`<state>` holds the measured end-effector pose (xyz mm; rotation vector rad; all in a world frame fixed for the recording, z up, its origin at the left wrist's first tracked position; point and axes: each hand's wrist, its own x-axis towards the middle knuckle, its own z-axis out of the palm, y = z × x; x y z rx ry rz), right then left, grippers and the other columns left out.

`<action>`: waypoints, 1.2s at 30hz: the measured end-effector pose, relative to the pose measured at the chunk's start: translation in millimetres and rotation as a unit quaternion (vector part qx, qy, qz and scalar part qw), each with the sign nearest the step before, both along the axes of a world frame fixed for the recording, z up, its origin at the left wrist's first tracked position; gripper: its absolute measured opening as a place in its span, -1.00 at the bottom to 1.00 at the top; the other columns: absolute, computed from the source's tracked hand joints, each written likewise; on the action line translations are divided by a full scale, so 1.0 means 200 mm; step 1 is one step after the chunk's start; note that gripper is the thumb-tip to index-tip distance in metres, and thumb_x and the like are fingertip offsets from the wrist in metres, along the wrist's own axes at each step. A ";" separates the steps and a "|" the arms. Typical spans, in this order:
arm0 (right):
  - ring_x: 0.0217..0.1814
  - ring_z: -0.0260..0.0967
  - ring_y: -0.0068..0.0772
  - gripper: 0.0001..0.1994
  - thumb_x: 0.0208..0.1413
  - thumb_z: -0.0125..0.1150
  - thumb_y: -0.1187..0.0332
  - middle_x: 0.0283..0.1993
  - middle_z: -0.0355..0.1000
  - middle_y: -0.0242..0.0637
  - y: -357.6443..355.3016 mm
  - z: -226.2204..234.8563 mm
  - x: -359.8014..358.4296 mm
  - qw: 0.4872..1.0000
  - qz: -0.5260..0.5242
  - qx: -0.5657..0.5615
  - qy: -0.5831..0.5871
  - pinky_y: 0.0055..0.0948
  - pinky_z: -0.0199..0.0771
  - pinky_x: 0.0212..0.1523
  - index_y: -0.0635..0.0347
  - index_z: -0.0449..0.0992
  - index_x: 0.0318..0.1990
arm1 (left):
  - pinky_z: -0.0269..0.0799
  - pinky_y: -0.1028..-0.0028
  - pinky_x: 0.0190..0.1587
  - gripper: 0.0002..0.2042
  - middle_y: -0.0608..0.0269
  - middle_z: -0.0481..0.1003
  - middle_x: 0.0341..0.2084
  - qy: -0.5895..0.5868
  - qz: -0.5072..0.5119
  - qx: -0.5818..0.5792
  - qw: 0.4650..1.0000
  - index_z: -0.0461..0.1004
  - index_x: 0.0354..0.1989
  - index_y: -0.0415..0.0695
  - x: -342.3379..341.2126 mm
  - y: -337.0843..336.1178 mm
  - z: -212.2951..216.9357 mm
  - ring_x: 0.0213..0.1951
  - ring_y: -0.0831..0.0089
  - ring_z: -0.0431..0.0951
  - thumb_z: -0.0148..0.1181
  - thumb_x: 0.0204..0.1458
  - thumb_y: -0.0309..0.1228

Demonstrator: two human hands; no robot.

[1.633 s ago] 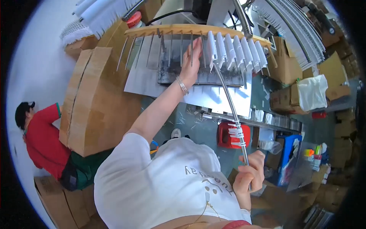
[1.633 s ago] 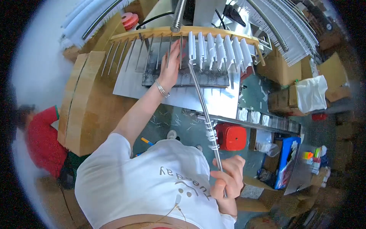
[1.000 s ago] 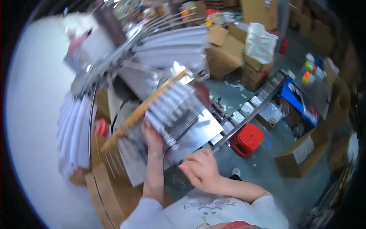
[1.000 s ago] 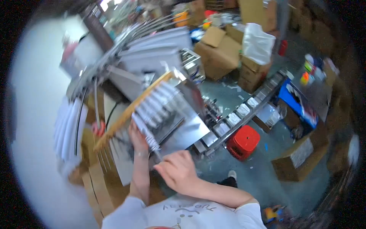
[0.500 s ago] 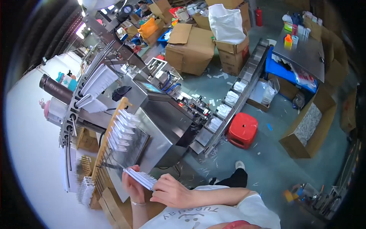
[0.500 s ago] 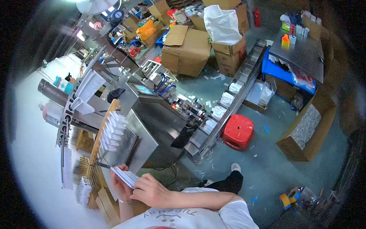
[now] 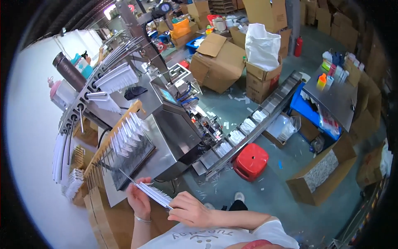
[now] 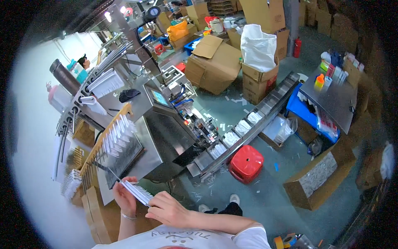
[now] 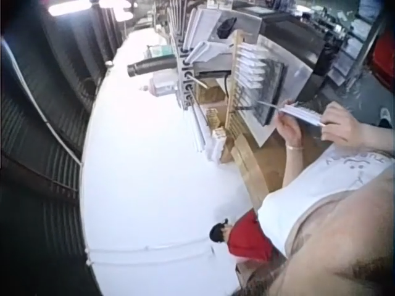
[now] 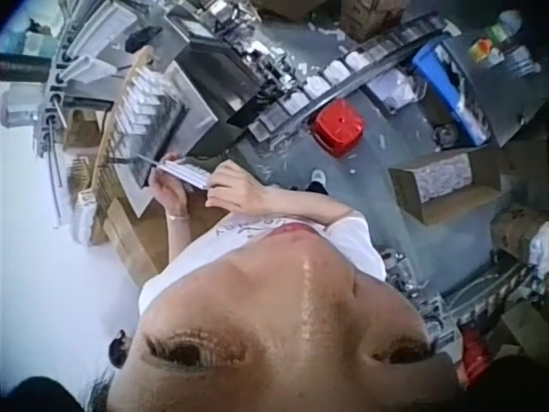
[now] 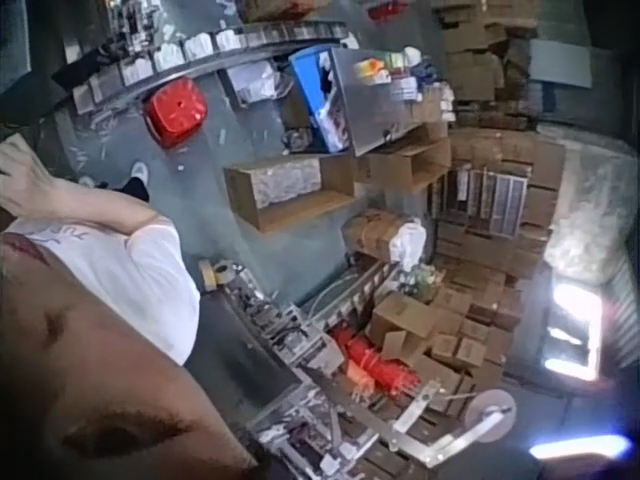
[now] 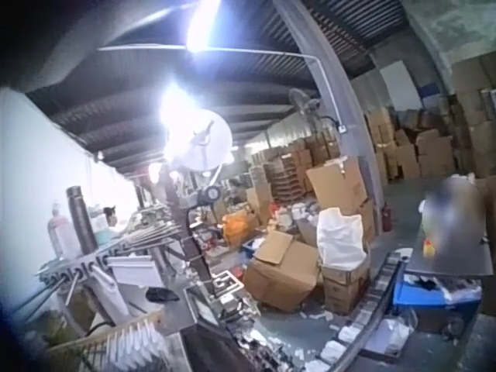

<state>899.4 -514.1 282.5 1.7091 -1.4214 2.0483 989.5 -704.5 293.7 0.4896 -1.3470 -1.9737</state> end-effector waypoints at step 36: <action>-0.46 0.23 -0.23 -0.71 0.14 -0.04 0.27 -0.45 0.36 -0.12 -0.32 0.17 0.30 0.986 -0.134 0.098 0.000 -0.22 0.23 -0.36 0.32 0.38 -0.51 | 0.02 0.44 0.11 -0.62 0.36 0.31 0.03 0.090 0.128 0.051 0.986 0.28 0.07 -0.09 -0.30 -0.97 -0.15 0.12 0.54 0.19 -0.09 0.14 -0.18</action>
